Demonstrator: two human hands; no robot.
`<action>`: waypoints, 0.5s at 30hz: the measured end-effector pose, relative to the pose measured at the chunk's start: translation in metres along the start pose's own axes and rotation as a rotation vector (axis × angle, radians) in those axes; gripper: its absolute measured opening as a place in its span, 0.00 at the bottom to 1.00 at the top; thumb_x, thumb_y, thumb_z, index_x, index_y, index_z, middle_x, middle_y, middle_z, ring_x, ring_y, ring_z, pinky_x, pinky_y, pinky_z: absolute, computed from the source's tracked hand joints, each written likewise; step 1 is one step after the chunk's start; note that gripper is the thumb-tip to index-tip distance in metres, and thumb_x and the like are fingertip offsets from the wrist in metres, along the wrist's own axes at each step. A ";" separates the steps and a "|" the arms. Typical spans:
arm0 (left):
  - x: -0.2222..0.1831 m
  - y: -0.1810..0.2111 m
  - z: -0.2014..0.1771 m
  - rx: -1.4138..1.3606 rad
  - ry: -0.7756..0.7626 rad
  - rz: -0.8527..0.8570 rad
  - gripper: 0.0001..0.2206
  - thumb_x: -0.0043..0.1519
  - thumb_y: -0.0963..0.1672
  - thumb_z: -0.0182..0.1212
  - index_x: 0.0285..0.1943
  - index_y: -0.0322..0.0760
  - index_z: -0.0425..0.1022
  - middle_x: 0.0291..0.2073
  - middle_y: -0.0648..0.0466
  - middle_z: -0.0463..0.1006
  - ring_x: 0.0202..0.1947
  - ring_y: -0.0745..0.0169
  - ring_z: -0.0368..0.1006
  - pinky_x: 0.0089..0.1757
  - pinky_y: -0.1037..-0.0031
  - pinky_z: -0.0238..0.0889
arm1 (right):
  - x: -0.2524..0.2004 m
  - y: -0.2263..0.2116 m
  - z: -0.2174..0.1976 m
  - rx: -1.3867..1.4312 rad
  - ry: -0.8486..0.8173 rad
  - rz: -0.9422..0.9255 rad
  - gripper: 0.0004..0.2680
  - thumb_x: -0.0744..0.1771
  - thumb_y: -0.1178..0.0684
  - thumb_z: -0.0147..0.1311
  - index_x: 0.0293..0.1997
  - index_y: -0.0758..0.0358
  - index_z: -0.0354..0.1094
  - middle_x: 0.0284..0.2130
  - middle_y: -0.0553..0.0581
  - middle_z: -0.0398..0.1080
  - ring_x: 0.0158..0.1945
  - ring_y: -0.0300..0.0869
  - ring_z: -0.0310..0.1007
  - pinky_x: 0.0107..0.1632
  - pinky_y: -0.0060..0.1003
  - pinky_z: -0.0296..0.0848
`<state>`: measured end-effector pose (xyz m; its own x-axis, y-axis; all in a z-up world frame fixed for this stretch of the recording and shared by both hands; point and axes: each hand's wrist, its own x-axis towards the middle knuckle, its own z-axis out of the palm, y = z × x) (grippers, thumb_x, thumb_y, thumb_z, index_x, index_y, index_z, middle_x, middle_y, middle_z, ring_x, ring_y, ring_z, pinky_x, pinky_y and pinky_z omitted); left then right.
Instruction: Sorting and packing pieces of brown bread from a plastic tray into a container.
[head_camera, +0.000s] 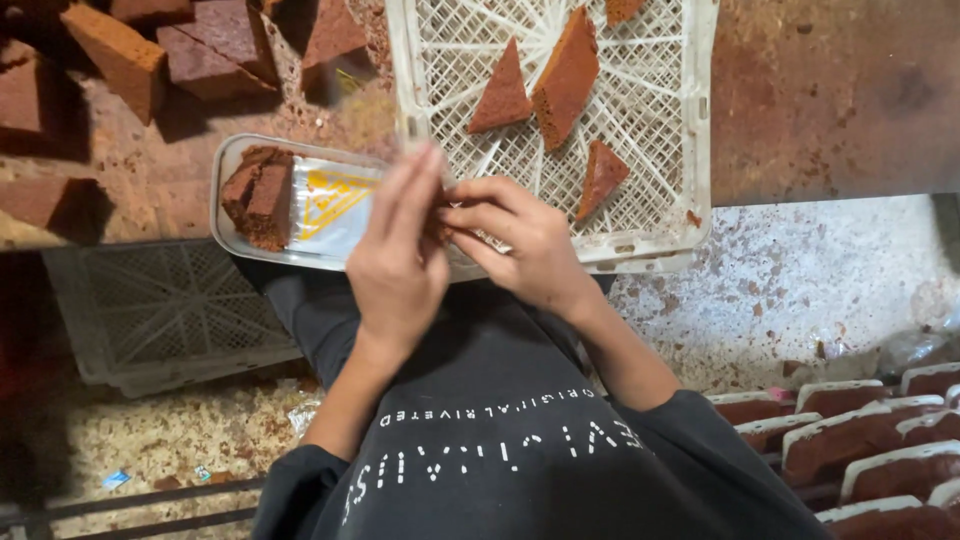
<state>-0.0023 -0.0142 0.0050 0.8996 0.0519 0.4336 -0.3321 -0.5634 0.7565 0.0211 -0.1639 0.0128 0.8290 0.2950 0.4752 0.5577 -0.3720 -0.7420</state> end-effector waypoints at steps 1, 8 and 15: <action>-0.005 0.002 0.003 -0.024 -0.035 -0.003 0.33 0.50 0.29 0.60 0.67 0.41 0.74 0.63 0.51 0.75 0.62 0.47 0.74 0.59 0.62 0.69 | -0.002 0.007 0.003 -0.002 0.027 0.042 0.06 0.62 0.65 0.64 0.40 0.64 0.77 0.39 0.60 0.76 0.38 0.52 0.79 0.41 0.43 0.80; -0.025 0.024 -0.003 -0.257 -0.277 -0.025 0.24 0.54 0.37 0.62 0.61 0.47 0.79 0.55 0.58 0.81 0.48 0.56 0.82 0.49 0.69 0.75 | 0.025 -0.003 -0.029 -0.082 -0.363 0.420 0.08 0.66 0.64 0.52 0.50 0.70 0.71 0.34 0.73 0.78 0.34 0.72 0.76 0.36 0.62 0.73; -0.038 -0.056 0.001 0.250 -0.110 -0.210 0.13 0.70 0.44 0.57 0.59 0.31 0.74 0.45 0.46 0.76 0.41 0.49 0.71 0.46 0.62 0.64 | 0.052 0.005 -0.073 -0.210 0.556 0.248 0.38 0.81 0.62 0.76 0.83 0.22 0.35 0.87 0.43 0.43 0.84 0.56 0.85 0.84 0.48 0.98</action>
<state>-0.0177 0.0149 -0.0547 0.9707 0.1065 0.2154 -0.0689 -0.7355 0.6741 0.0708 -0.2144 0.0680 0.8012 -0.3008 0.5174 0.2962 -0.5518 -0.7796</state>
